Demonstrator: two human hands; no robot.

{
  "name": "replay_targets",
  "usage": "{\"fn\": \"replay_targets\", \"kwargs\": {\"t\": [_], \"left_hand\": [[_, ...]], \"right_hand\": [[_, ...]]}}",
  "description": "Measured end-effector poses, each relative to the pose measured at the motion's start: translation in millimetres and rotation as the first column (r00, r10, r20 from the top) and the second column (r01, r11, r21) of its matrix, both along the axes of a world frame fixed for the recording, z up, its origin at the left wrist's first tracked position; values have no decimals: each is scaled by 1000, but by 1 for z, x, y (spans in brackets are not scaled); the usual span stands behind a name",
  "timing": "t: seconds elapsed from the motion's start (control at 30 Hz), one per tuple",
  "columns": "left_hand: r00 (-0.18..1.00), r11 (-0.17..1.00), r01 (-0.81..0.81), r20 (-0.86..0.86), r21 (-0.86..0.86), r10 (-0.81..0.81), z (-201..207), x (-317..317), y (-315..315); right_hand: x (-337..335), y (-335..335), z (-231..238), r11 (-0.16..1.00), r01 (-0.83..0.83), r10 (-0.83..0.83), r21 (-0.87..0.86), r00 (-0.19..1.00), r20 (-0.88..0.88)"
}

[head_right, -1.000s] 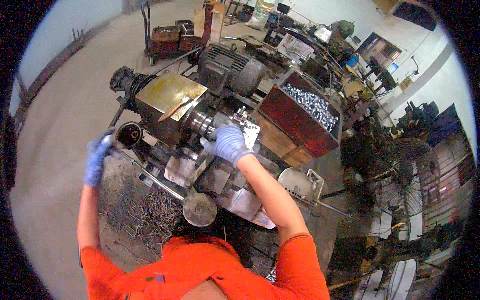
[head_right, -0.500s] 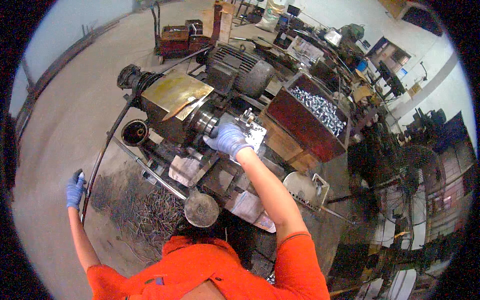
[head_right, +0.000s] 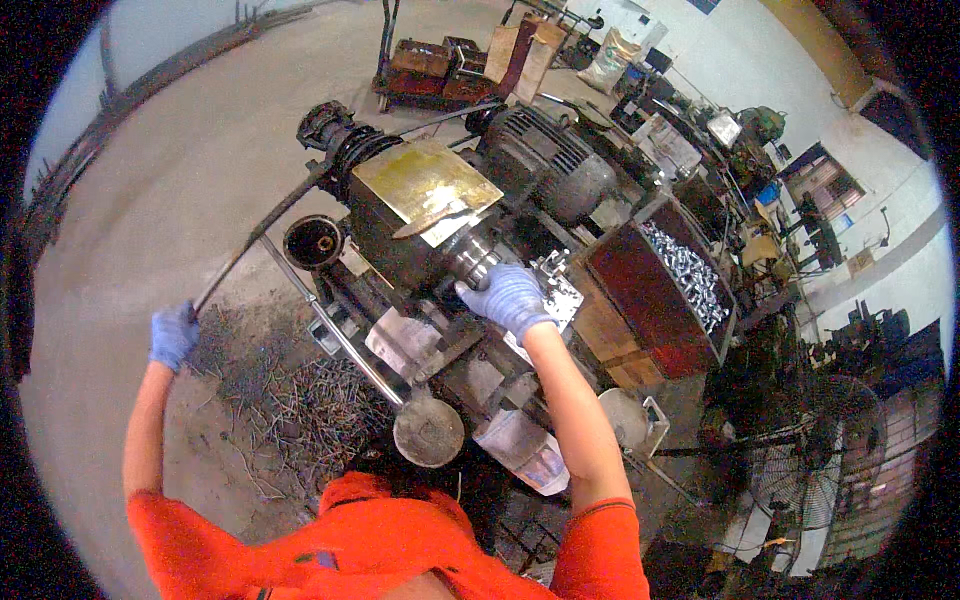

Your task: The person uses a lathe to shape small metal components, pulling a lever to secure them, applying a fluid with a brush, and then placing the finished pieces into a wire basket.

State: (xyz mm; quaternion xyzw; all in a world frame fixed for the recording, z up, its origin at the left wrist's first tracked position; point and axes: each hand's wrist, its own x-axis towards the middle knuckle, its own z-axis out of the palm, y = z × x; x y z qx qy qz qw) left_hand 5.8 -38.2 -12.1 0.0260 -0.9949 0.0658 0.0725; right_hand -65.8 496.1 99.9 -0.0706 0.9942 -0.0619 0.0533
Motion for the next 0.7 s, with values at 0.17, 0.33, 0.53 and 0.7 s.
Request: {"fn": "replay_targets", "kwargs": {"t": [0.17,0.33,0.53,0.7], "left_hand": [[980,965,67,-163,-254,-111,-1,-75,-92],[997,975,34,-57,-218,-48,7,-91,-88],[727,846,422,-679,326,-102,8,-88,29],[988,579,-77,139,811,-64,-210,-104,60]], "right_hand": [[3,-6,1,1000,11,-15,-30,990,-141],[6,-2,3,999,17,-22,-50,994,-109],[48,32,25,978,9,-99,-210,901,-422],[123,86,37,960,27,-196,-278,774,-602]]}}
